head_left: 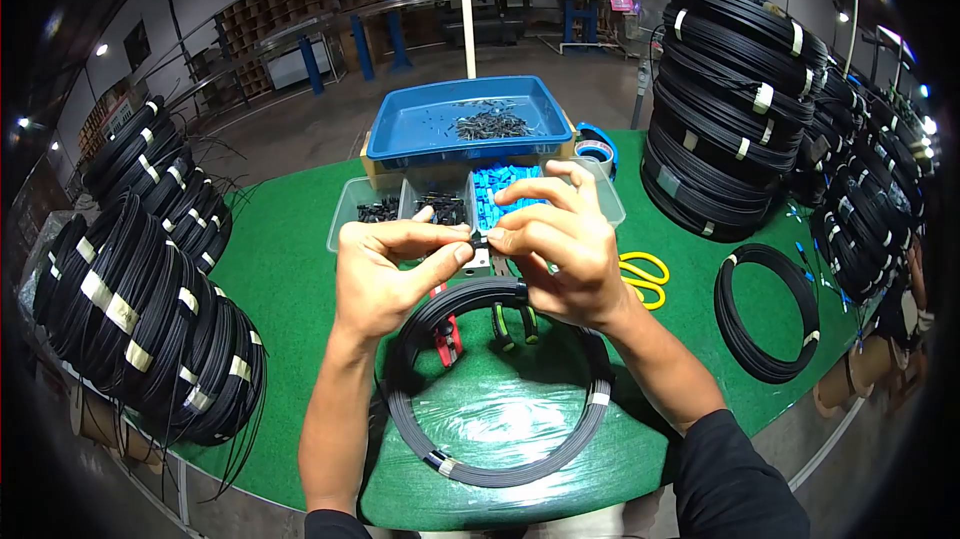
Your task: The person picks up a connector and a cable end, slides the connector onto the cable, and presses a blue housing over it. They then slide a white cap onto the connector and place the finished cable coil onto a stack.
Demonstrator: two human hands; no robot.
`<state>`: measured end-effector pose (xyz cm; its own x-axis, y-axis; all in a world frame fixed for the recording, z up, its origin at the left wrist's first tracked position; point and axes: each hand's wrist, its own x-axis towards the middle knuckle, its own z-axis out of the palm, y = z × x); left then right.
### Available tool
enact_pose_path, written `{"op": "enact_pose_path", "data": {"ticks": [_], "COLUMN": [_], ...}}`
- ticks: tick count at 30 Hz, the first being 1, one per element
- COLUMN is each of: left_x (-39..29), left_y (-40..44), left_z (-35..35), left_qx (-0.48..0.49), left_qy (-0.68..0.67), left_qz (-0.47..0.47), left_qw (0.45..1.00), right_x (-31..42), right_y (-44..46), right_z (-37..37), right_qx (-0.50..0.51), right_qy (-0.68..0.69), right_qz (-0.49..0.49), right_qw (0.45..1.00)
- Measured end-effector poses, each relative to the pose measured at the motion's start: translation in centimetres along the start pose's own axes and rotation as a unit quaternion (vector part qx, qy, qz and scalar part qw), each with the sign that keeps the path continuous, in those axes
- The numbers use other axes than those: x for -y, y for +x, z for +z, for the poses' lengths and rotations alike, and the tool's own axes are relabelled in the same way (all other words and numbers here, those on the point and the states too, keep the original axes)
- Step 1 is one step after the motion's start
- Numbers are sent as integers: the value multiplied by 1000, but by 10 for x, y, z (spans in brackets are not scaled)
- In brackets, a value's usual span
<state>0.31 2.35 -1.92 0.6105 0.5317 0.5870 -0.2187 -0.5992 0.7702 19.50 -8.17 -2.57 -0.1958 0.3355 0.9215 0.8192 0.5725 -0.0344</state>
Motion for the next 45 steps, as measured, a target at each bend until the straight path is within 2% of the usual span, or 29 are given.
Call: {"op": "enact_pose_path", "data": {"ticks": [1,4,5,7,9,11,12,13,15,17,18,20,21,24,25,27,28,29,30,31,32,33,35,36,38,39,41,42,45], "left_x": [0,-1,0,1,-4,-6,-9,-11,-17,-12,-12,-12,-12,-10,-10,-9,-12,-13,-13,-15,-22,-17,-13,-15,-11,-10,-6,-6,-6], "left_y": [0,-2,-2,-3,-2,-4,-5,-5,0,2,3,2,0,-2,-2,-4,-6,-5,-2,1,2,1,3,5,5,3,0,0,-2], "left_z": [0,-1,-2,-4,-2,4,9,11,10,11,8,6,7,4,3,1,6,6,6,6,7,4,6,6,2,1,-2,-3,2], "left_qx": [-1,47,47,62,61,15,-3,-9,-5,-10,4,12,4,2,3,24,7,7,-10,-25,-16,4,10,4,-7,-9,-2,16,15], "left_qy": [0,-243,-243,-320,-309,-165,-100,54,266,270,274,237,197,-12,-10,-109,-86,-86,98,276,342,381,383,363,284,224,70,28,-37], "left_qz": [0,-128,-129,-179,-190,-73,-8,99,320,350,333,258,198,14,13,-63,-18,-19,148,306,370,406,406,377,288,193,71,34,19], "left_qw": [1000,960,960,928,930,983,995,994,909,897,902,937,960,1000,1000,992,996,996,984,911,864,831,830,852,915,955,995,999,999], "right_x": [3,11,13,14,17,22,26,28,18,15,15,15,15,9,11,11,11,14,18,21,18,15,8,9,13,15,15,15,13], "right_y": [1,-1,-4,-6,-5,2,5,6,3,4,6,7,7,4,2,-5,-6,-4,0,3,-2,-2,-3,-1,4,5,1,-1,-5], "right_z": [-1,0,2,2,1,-3,-8,-13,-17,-25,-26,-26,-21,-9,-9,0,1,0,-4,-6,-3,-4,-11,-12,-13,-12,-5,-2,2], "right_qx": [-15,-81,-105,-107,-82,-66,-27,12,72,119,121,126,97,-6,-23,-73,-76,-75,-33,8,37,82,129,131,62,61,1,-32,-67], "right_qy": [-49,-141,-164,-173,-164,-129,-107,-84,85,262,261,92,87,-108,-138,-159,-165,-165,-106,-46,66,272,150,150,-23,-77,-163,-177,-206], "right_qz": [-50,-151,-173,-181,-152,-95,-31,33,224,392,391,192,148,-85,-125,-140,-136,-135,-33,69,189,390,295,293,76,25,-77,-100,-130], "right_qw": [997,975,966,962,971,985,993,996,968,874,874,969,980,990,982,974,974,974,993,997,979,876,935,935,995,995,984,979,968]}}
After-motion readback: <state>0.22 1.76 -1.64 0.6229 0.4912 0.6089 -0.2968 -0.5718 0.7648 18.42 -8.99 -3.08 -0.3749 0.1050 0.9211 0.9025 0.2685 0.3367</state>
